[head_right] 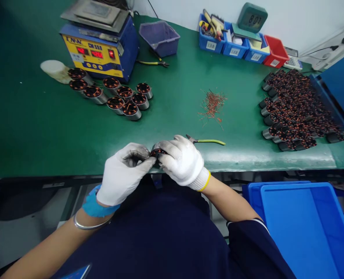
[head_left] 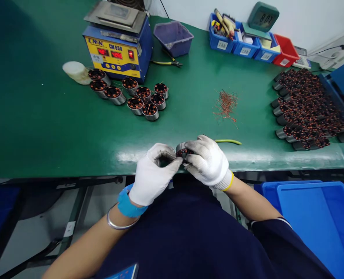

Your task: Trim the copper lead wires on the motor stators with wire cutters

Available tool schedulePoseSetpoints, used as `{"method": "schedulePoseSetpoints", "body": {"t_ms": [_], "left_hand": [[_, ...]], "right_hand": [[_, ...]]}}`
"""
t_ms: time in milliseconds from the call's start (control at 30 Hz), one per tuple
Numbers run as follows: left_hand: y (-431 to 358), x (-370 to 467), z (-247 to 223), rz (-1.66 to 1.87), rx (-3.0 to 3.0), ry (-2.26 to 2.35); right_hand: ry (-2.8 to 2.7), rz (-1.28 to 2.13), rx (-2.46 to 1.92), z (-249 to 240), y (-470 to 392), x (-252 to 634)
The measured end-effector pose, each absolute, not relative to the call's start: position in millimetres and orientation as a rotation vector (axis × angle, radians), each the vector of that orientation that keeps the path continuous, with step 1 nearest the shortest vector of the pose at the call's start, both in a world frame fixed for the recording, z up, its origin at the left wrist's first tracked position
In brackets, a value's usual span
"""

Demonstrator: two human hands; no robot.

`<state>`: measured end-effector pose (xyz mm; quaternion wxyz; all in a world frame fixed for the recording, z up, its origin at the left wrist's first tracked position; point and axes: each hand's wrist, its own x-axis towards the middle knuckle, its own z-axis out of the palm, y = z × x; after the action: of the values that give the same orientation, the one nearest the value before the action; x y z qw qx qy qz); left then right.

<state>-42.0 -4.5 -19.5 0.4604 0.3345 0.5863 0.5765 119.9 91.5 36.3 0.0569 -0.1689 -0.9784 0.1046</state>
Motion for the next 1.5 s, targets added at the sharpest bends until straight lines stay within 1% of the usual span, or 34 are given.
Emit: {"method": "schedulePoseSetpoints", "body": {"t_ms": [133,167,200,267,333,400,467,567,633,733,800,833,900,967,1000,1033,1067,1167,1233,1300,1400,1467,1500], "left_hand": [[-7.7,-46.7,-18.1,1.468,0.453,1.002],[-7.8,-47.0,-19.2,1.487,0.382,0.952],[-7.5,-47.0,-20.0,1.507,0.366,0.971],[-5.4,-46.2,-19.7,1.522,0.473,1.162],[-3.3,-46.5,-16.5,1.43,0.69,1.4],[-3.9,-49.4,-13.0,1.289,0.882,1.495],[-7.6,-54.6,-12.9,1.231,0.979,1.407],[-12.7,-60.9,-20.0,1.454,0.817,1.176],[-11.4,-60.4,-23.9,1.498,0.764,1.184],[-4.5,-55.9,-18.4,1.202,0.915,1.387],[-2.4,-55.4,-10.0,1.091,1.019,1.426],[-3.3,-56.7,-6.5,1.085,1.078,1.34],[-8.1,-61.4,-3.8,1.174,1.076,1.006],[-13.2,-65.9,-7.4,1.378,0.883,0.737],[-14.5,-66.7,-10.3,1.49,0.761,0.72],[-14.5,-66.2,-13.0,1.567,0.679,0.792],[-13.4,-64.3,-14.8,1.567,0.673,0.925],[-6.0,-53.1,-12.0,1.206,0.877,1.335],[-1.5,-46.0,-6.1,1.082,0.894,1.401],[0.2,-44.0,-2.3,1.187,0.792,1.33],[-0.5,-53.1,-5.9,1.611,0.453,1.175],[-0.2,-62.9,-13.8,1.843,0.238,1.185],[0.4,-66.9,-18.6,1.855,0.207,1.235]], "right_hand": [[-2.923,0.26,-0.461,43.2,88.4,118.9],[-2.923,0.245,-0.435,44.7,87.6,118.1],[-2.93,0.235,-0.419,45.6,87.1,117.4],[-2.942,0.222,-0.414,45.6,86.7,117.1],[-2.961,0.224,-0.442,43.5,87.1,118.9],[-2.956,0.248,-0.472,41.0,87.9,122.2],[-2.91,0.27,-0.508,39.8,88.4,126.0],[-2.836,0.261,-0.525,40.9,88.6,129.2],[-2.833,0.258,-0.509,41.6,88.7,128.8],[-2.792,0.252,-0.434,39.9,89.0,125.6],[-2.732,0.257,-0.411,37.8,88.9,123.8],[-2.706,0.267,-0.42,37.0,88.7,123.3],[-2.681,0.299,-0.457,36.4,87.8,123.2],[-2.664,0.309,-0.487,36.8,87.1,123.4],[-2.657,0.303,-0.498,37.0,87.0,123.3],[-2.652,0.295,-0.504,37.1,87.1,122.9],[-2.65,0.287,-0.507,36.9,87.3,122.2],[-2.654,0.269,-0.498,35.7,87.7,119.0],[-2.658,0.263,-0.514,35.6,86.7,117.3],[-2.669,0.271,-0.532,37.1,84.4,116.7],[-2.704,0.272,-0.571,40.4,80.8,117.1],[-2.725,0.249,-0.635,40.9,79.6,116.7],[-2.747,0.233,-0.692,40.3,79.3,115.9]]}}
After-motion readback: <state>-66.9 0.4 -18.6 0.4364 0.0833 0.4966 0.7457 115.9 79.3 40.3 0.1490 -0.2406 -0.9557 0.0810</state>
